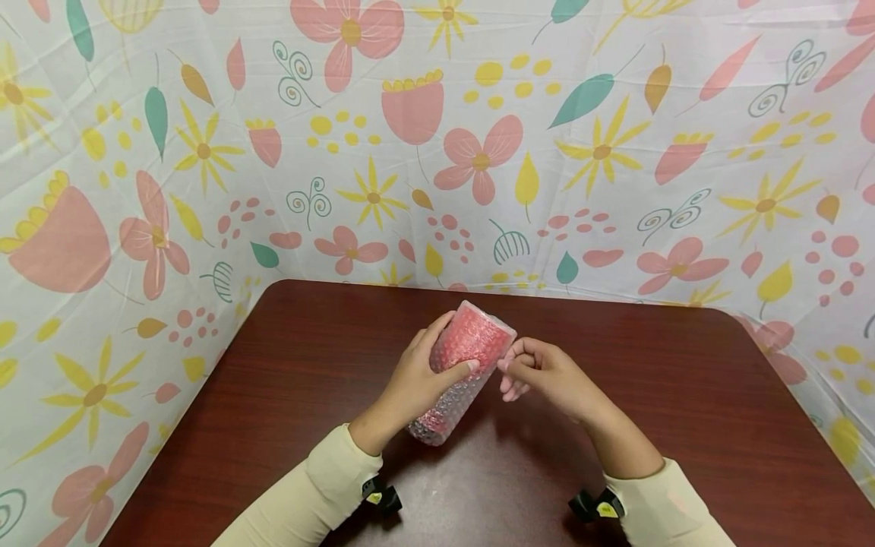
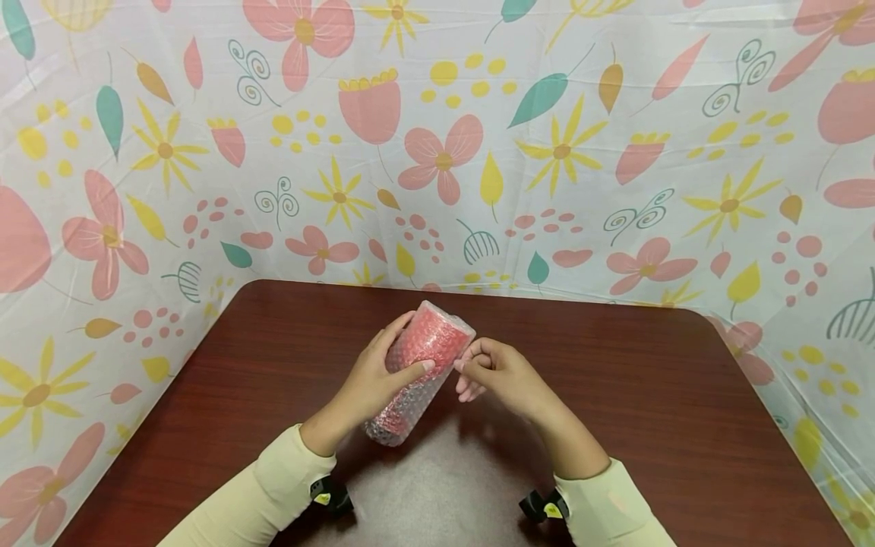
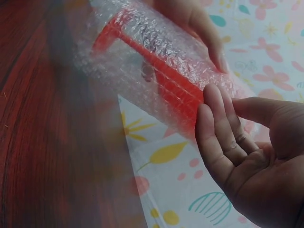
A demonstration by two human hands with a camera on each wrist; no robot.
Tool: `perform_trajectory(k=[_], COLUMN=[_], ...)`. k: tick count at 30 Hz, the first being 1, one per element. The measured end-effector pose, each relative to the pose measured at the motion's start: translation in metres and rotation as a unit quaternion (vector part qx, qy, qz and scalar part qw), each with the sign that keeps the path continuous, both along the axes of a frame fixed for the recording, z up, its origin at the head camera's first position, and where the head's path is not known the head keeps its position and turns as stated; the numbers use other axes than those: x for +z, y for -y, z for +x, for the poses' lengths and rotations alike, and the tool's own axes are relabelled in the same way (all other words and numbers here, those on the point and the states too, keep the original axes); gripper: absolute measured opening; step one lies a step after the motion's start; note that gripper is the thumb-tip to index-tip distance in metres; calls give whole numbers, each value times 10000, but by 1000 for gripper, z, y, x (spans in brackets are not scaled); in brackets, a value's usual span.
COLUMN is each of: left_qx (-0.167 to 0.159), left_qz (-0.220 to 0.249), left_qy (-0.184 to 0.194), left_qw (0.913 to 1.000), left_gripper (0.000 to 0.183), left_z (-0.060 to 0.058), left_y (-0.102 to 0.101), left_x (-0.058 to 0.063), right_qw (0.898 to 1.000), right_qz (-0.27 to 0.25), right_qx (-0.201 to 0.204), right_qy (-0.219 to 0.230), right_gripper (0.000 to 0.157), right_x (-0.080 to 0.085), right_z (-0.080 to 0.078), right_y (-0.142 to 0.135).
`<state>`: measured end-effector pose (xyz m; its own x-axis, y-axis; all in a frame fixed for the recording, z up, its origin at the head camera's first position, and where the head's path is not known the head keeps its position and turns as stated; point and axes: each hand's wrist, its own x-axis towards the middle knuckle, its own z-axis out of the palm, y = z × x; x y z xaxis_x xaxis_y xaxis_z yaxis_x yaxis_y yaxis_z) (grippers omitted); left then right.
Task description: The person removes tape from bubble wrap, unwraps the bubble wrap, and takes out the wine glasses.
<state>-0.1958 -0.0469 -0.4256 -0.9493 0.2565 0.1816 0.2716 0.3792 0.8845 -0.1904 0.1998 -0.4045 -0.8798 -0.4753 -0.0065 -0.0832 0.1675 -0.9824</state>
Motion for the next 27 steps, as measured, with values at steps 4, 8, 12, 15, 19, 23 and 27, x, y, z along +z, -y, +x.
perform_trajectory(k=[4, 8, 12, 15, 19, 23, 27], left_qx=[-33, -51, -77, -102, -105, -74, -58], left_qz=[30, -41, -146, -195, -211, -144, -99], left_qy=[-20, -63, -61, -38, -67, -110, -153], left_qw=[10000, 10000, 9998, 9998, 9997, 9998, 9998], left_gripper=[80, 81, 82, 82, 80, 78, 78], left_z=[0, -1, 0, 0, 1, 1, 1], left_y=[0, 1, 1, 1, 0, 0, -1], left_x=[-1, -2, -1, 0, 1, 0, 0], right_qw=[10000, 9999, 9998, 9998, 9998, 9998, 9998], right_qz=[-22, -28, 49, 84, 71, 69, 100], right_qx=[6, 108, 167, 160, 147, 178, 164], right_qy=[-32, -25, -40, -72, -82, -85, -63], right_gripper=[24, 26, 26, 26, 28, 28, 24], right_x=[0, 0, 1, -1, -2, -2, -1], right_z=[1, 1, 1, 0, 0, 0, 0], right_y=[1, 1, 2, 2, 2, 2, 2])
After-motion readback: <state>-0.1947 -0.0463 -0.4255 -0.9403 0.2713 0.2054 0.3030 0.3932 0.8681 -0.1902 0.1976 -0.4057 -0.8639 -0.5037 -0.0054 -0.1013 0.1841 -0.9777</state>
